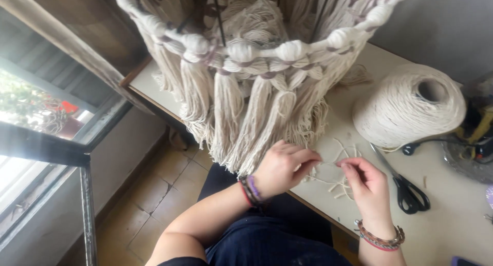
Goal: Tying decorative knots on a macrame chandelier using cotton cord and scissors.
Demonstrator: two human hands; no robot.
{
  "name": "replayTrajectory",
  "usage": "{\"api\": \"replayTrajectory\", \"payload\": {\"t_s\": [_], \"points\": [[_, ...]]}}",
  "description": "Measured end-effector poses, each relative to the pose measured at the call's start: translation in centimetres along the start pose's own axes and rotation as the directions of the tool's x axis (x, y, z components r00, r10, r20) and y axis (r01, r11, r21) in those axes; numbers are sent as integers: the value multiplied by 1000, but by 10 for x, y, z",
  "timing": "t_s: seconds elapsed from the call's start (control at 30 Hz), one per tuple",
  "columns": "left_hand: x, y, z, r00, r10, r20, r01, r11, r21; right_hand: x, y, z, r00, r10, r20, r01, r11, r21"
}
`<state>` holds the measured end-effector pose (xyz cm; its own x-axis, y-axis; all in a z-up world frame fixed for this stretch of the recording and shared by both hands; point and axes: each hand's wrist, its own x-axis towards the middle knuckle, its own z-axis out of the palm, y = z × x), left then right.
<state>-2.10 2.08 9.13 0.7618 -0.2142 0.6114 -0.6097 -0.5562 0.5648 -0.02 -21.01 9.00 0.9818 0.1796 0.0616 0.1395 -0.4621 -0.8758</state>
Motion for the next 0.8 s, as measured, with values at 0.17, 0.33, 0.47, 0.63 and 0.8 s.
{"api": "replayTrajectory", "payload": {"t_s": [0.17,0.33,0.47,0.63,0.8], "points": [[-25,-27,-84,913,-18,-408,48,997,63,20,-44,48,900,-412,-142,403,911,-92],[-13,-60,-116,772,-77,-631,95,995,-5,46,-105,104,813,-574,-94,575,818,-28],[-2,-72,-127,822,-214,-527,116,970,-213,64,-107,135,755,-633,-172,623,774,-115],[-10,-81,-116,838,-504,-209,258,704,-662,73,-120,159,798,-577,-175,550,815,-184],[-18,-49,-137,829,-549,-107,306,606,-734,105,-59,173,953,-298,59,257,895,365]]}}
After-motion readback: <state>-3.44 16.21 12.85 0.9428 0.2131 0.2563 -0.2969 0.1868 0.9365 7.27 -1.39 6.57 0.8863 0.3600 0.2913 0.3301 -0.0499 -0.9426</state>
